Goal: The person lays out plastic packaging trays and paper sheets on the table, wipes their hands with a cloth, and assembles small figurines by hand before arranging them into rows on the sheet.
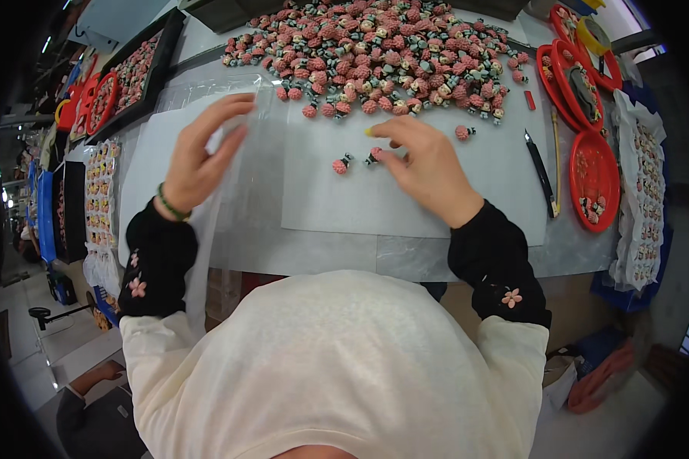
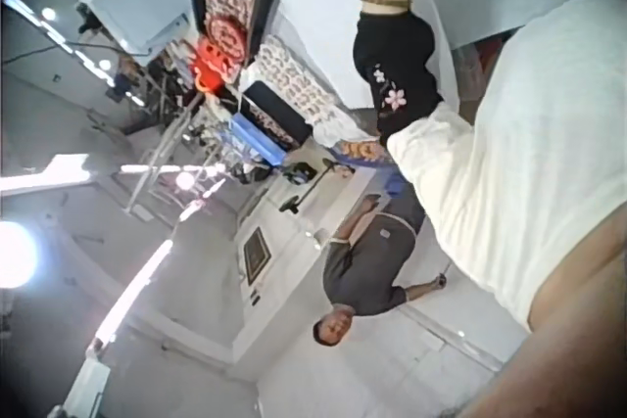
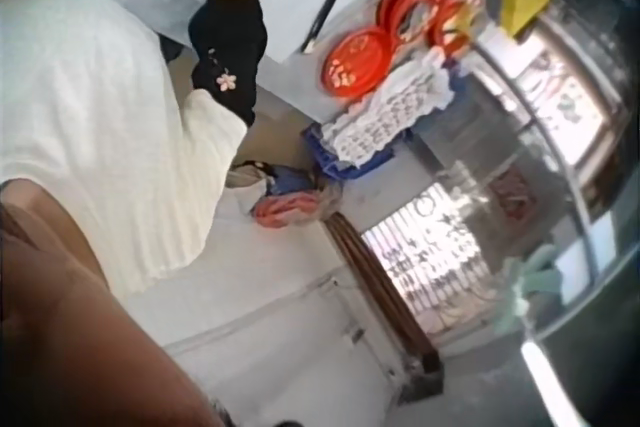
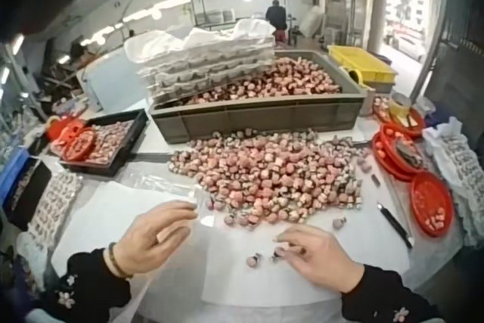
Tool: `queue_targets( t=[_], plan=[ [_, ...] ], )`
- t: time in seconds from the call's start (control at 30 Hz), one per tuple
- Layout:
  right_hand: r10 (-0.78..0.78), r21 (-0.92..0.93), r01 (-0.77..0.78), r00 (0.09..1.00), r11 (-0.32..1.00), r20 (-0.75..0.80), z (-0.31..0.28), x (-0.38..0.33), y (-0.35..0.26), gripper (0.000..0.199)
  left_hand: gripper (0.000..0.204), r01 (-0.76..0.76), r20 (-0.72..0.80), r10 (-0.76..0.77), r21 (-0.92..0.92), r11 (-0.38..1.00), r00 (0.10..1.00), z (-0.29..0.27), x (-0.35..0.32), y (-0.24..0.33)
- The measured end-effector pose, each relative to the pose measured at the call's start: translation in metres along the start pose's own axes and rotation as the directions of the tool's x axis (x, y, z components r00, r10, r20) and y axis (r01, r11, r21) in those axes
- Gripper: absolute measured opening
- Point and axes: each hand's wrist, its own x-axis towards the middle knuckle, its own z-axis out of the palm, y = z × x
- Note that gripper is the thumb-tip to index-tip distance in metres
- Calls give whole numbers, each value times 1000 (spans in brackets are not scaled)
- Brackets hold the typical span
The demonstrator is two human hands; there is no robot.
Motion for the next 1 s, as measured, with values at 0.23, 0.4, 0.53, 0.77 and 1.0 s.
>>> queue_targets(
  t=[0.23, 0.4, 0.53, 0.77, 1.0],
  plan=[
    [-125, -212, 120, 992, 970, -10, 25, 3, 13, 22, 21, 446, 228, -411, -683, 579, 883, 90, 25, -26],
    [248, 755, -8, 947, 655, -206, 51, 22, -1, 23, 29, 525, 455, -361, -843, 120, 814, 89, 23, -11],
    [234, 705, 67, 917, 706, -321, 68, 24, -2, 21, 28, 457, 430, -373, -889, -17, 822, 90, 24, -7],
    [234, 755, -37, 960, 655, -155, 61, 20, 2, 27, 25, 411, 311, -433, -898, 158, 846, 96, 23, -16],
    [175, 678, 101, 929, 728, -326, 70, 22, -1, 35, 27, 321, 247, -421, -940, 113, 873, 99, 23, -19]
  ],
)
